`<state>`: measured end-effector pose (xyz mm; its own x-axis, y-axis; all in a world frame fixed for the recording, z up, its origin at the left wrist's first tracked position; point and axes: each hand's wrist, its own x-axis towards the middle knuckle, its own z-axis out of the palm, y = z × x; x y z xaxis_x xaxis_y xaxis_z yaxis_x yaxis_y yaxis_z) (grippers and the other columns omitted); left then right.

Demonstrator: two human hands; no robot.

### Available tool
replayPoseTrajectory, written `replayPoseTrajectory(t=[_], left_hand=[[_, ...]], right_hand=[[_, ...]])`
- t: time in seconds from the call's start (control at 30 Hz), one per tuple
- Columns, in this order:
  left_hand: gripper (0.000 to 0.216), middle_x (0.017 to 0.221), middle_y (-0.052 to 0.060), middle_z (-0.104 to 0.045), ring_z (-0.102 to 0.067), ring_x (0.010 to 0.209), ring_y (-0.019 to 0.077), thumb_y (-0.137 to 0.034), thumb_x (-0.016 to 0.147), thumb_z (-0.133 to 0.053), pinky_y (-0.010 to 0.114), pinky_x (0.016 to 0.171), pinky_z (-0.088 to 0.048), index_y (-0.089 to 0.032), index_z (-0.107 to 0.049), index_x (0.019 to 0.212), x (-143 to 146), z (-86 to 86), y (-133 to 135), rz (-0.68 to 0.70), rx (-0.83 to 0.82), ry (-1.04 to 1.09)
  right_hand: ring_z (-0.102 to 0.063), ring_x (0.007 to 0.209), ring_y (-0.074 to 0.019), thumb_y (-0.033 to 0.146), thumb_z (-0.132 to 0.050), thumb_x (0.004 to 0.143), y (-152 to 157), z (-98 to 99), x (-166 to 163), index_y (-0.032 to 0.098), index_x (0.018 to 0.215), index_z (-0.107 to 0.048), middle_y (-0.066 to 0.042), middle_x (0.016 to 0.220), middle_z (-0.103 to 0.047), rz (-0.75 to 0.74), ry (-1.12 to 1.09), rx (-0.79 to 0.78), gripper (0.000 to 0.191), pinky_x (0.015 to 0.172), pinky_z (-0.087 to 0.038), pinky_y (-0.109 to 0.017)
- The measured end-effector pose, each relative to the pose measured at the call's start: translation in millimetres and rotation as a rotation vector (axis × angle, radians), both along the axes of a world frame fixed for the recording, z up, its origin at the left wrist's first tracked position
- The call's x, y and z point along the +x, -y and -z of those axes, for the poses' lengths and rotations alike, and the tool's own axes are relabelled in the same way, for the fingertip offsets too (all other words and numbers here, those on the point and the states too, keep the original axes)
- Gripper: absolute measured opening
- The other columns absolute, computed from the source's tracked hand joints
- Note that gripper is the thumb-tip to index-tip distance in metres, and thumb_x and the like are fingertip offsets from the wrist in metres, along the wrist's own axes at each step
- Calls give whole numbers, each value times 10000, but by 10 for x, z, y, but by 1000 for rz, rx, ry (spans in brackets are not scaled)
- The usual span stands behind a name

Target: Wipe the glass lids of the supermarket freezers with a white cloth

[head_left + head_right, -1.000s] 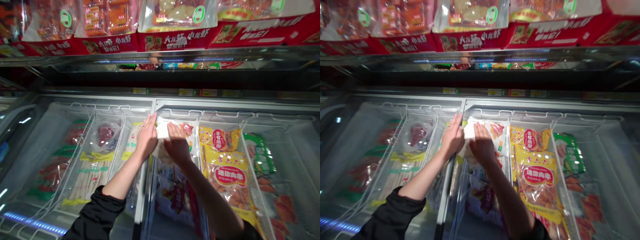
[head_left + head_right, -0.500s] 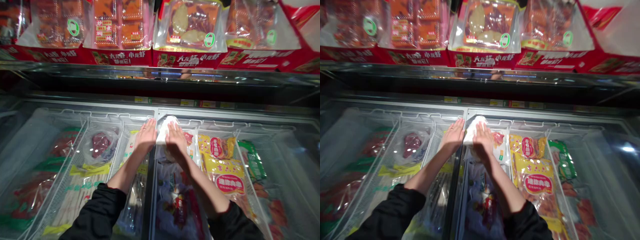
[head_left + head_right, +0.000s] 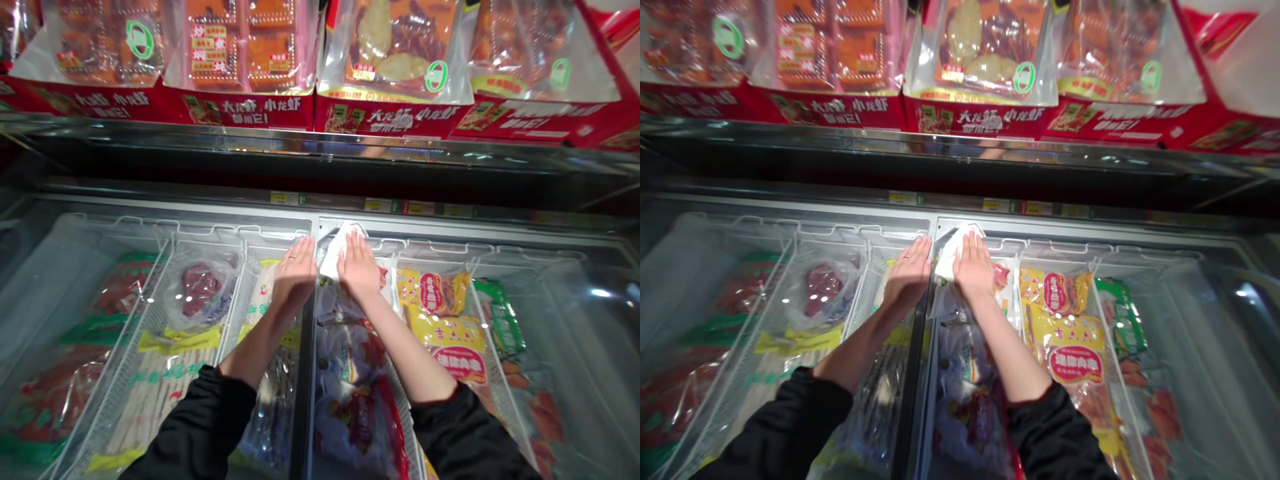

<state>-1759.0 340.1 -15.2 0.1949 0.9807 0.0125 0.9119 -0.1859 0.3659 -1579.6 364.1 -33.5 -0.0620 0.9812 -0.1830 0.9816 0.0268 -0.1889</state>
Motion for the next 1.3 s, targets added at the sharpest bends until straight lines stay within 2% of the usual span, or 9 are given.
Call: replayPoseTrajectory(t=[0.2, 0.33, 0.47, 0.6, 0.67, 0.93, 1.1, 1.2, 1.3], left_hand=[[599, 1735, 86, -452, -402, 1639, 215, -210, 1095, -353, 416, 1385, -321, -111, -493, 1669, 0, -73, -42, 9, -92, -45], [620, 1765, 75, -405, -352, 1663, 205, -211, 1097, -330, 410, 1396, -291, -109, -446, 1698, 12, -140, -69, 8, -159, -56], [634, 1778, 90, -382, -323, 1676, 208, -210, 1098, -304, 424, 1403, -268, -89, -418, 1709, 19, -184, -69, 17, -186, -39], [637, 1794, 90, -352, -290, 1689, 203, -225, 1111, -274, 404, 1410, -229, -68, -390, 1717, 21, -226, -66, 29, -224, -39], [636, 1800, 81, -344, -276, 1693, 197, -239, 1120, -260, 388, 1413, -209, -72, -380, 1722, 20, -240, -66, 32, -229, -47], [634, 1799, 83, -358, -283, 1691, 199, -216, 1120, -238, 411, 1406, -232, -101, -382, 1726, 20, -226, -34, 39, -193, -66], [620, 1778, 93, -399, -322, 1677, 196, -205, 1120, -240, 412, 1403, -250, -85, -429, 1699, 13, -207, -63, 21, -162, -12], [614, 1757, 97, -438, -347, 1668, 219, -199, 1116, -263, 456, 1397, -282, -113, -446, 1696, -24, -204, -20, 30, -139, 19], [621, 1758, 93, -433, -347, 1667, 246, -195, 1095, -354, 479, 1395, -298, -139, -435, 1707, -92, -215, 207, 64, -141, 12]], right_hand=[[-253, 1704, -281, 331, -336, 1111, -245, -78, -169, 185, 1745, -381, -40, 1826, -282, -221, -78, -20, 653, 1400, -246, -514], [-210, 1713, -307, 372, -307, 1124, -472, -85, -102, 194, 1764, -325, -20, 1839, -253, -108, -80, -20, 665, 1400, -213, -558], [-229, 1708, -301, 349, -265, 1120, -100, -36, -136, 112, 1765, -289, -82, 1838, -254, -30, -50, -15, 688, 1399, -219, -560], [-265, 1699, -268, 320, -297, 1099, 467, -18, -264, 128, 1746, -355, -60, 1827, -293, -227, -84, 9, 678, 1409, -221, -512], [-260, 1701, -258, 309, -318, 1089, 555, -20, -279, 105, 1738, -365, -70, 1825, -294, -292, -103, 26, 683, 1414, -212, -498], [-210, 1714, -279, 338, -276, 1110, 36, -156, -281, 71, 1757, -283, -102, 1837, -249, -172, -110, -38, 700, 1414, -182, -536], [-256, 1703, -262, 299, -336, 1101, 613, -225, -307, 111, 1742, -358, -56, 1823, -288, -234, -110, -71, 668, 1423, -197, -503], [-285, 1693, -234, 248, -367, 1085, 1129, -284, -104, 200, 1747, -373, 5, 1819, -297, -315, -129, -50, 664, 1416, -248, -490], [-311, 1684, -239, 268, -376, 1094, 1347, -337, 150, 211, 1745, -381, -19, 1807, -327, -314, -114, -59, 653, 1406, -272, -499]])
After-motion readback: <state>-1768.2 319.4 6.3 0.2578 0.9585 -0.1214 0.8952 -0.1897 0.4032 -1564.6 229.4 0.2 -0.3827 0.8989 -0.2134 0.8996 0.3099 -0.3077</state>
